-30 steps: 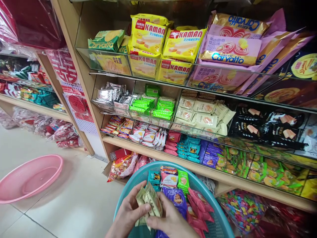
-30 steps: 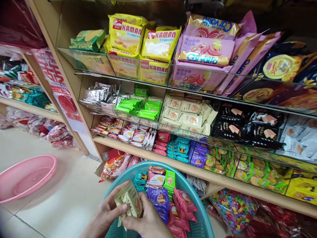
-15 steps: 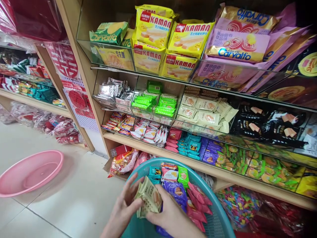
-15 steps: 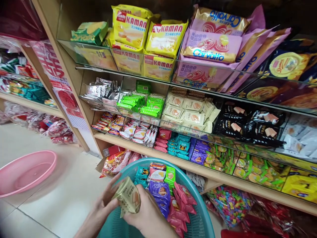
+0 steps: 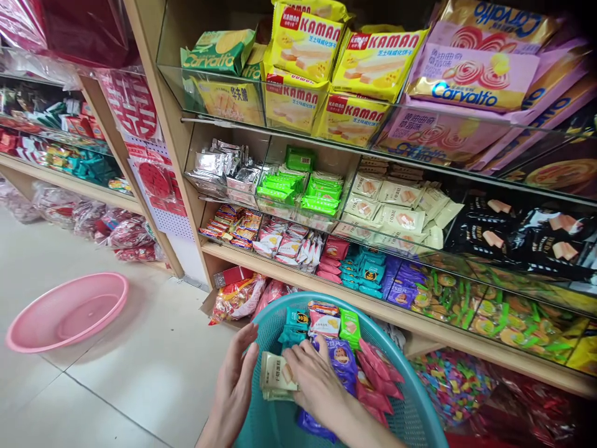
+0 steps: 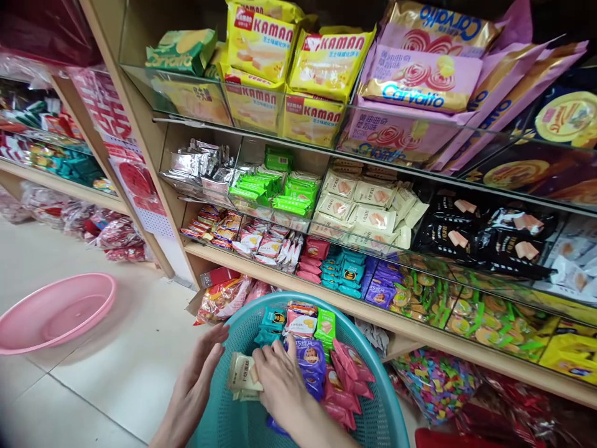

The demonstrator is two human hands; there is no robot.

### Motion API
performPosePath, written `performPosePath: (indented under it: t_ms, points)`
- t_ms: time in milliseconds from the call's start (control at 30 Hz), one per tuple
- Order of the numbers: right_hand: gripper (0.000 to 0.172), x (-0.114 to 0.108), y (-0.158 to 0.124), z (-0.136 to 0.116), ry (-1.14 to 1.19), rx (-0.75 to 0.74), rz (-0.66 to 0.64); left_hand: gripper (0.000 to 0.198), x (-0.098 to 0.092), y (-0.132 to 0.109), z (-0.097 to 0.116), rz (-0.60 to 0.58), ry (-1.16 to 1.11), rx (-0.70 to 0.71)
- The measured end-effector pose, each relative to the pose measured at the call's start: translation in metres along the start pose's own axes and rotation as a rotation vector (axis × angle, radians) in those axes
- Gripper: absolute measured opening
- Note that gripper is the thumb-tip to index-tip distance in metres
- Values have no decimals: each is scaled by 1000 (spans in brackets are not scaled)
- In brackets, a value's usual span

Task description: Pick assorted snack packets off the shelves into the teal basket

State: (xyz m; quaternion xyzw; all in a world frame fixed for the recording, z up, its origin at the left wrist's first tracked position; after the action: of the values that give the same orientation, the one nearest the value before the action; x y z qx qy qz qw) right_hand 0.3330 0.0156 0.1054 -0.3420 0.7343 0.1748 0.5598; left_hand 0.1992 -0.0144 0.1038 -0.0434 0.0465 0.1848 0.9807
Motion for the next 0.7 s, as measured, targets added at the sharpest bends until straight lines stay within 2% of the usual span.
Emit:
performPosePath:
  t_ms: [200, 300, 433, 500, 600, 700]
  points:
    - [39, 15, 0, -2, 9, -3, -20, 44, 10, 2, 6, -72, 219, 128]
    - [38, 16, 0, -2, -37, -10, -9, 44, 14, 1, 6, -123, 361, 169]
    - [33, 17, 0, -3, -116, 15, -14, 43, 33, -2, 9, -343, 599, 288]
    - [36, 17, 0, -3, -150, 23, 0, 54, 45, -5, 7, -490, 716, 320]
    - [44, 18, -1, -3, -191, 23, 6, 75, 60, -8, -3, -648, 927, 266]
    - [49, 21, -1, -1, -224, 26, 21, 73, 70, -7, -11, -699, 1113, 192]
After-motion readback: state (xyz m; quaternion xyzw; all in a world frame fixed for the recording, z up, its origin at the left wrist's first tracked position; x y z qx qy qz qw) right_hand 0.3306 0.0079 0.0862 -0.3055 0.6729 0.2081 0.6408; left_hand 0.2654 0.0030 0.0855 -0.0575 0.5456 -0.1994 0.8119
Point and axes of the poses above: each hand's wrist, its own y-axis towards the middle knuckle, its own x-axis out of the palm, z = x × y, the point moved 10 cm from there along y, towards the middle knuckle, and after that the axes turned 2 degrees about -x, right-handed, at the moved point
